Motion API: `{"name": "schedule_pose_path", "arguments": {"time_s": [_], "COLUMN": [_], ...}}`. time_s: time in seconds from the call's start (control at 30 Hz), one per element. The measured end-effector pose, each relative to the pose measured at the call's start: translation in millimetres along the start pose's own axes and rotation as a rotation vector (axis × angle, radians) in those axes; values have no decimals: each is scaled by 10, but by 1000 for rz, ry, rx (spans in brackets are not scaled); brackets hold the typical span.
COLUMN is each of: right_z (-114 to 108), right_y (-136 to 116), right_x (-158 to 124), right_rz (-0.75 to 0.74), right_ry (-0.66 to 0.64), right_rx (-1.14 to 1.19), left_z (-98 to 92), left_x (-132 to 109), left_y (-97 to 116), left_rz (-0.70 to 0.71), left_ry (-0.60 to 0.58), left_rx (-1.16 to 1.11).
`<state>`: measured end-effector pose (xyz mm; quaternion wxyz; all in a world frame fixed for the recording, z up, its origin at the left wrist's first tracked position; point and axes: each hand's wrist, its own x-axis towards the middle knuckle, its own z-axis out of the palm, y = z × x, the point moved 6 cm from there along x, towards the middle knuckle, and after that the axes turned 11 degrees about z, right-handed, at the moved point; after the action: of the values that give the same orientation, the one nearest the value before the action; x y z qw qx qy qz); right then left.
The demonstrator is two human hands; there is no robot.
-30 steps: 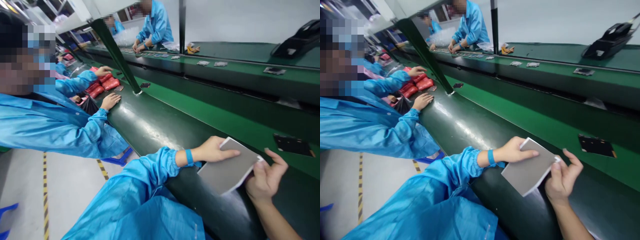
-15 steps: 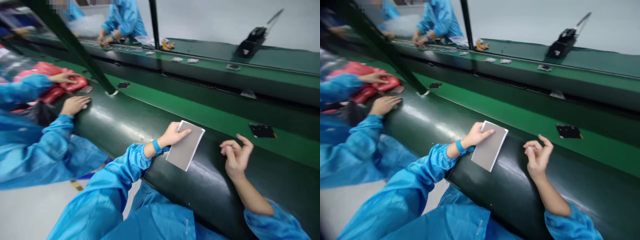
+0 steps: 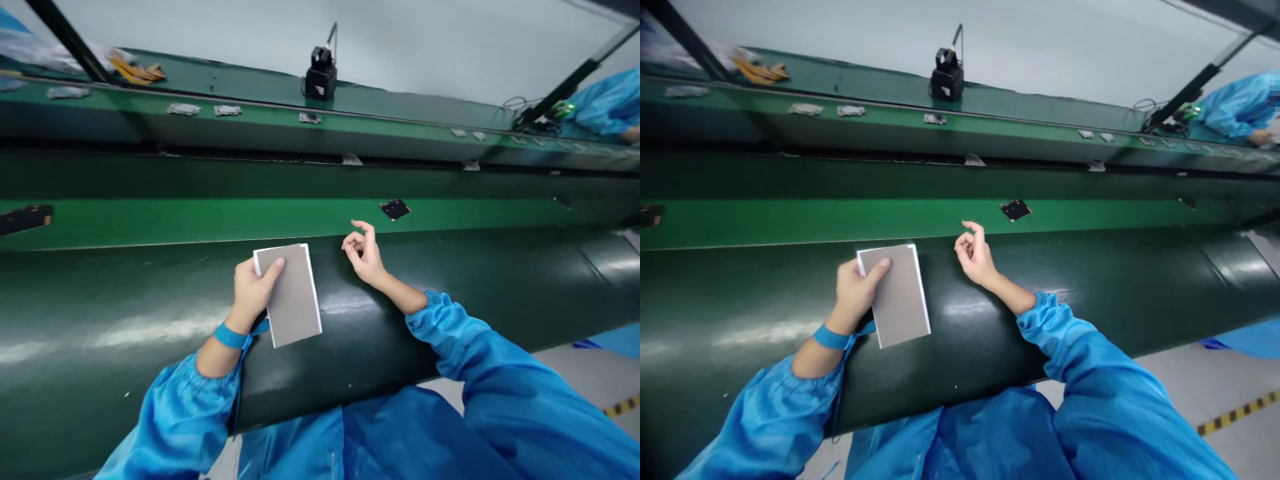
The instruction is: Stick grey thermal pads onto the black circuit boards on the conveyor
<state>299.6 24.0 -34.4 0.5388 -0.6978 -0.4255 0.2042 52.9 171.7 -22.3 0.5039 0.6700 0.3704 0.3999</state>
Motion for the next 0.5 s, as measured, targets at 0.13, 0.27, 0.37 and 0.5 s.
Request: {"name": "schedule_pose_path", "arguments": {"time_s": [0.13, 0.27, 0.37, 0.5], "right_z": [368, 1188, 2114, 3438], "right_y": [-271, -734, -1134, -1571], "right_x": [427, 1076, 1482, 1699], "right_rz": [-83, -234, -333, -499], "right_ry": [-123, -283, -478, -726], "right_rx": [-26, -83, -229, -499], "left_z": [81, 230, 284, 253], "left_x": [-63, -73, -147, -223], "left_y": [54, 9, -17, -15], "left_rz": [-56, -238, -372, -409], "left_ry": [-37, -385, -641, -787], "left_rx": [-168, -501, -714, -865]}}
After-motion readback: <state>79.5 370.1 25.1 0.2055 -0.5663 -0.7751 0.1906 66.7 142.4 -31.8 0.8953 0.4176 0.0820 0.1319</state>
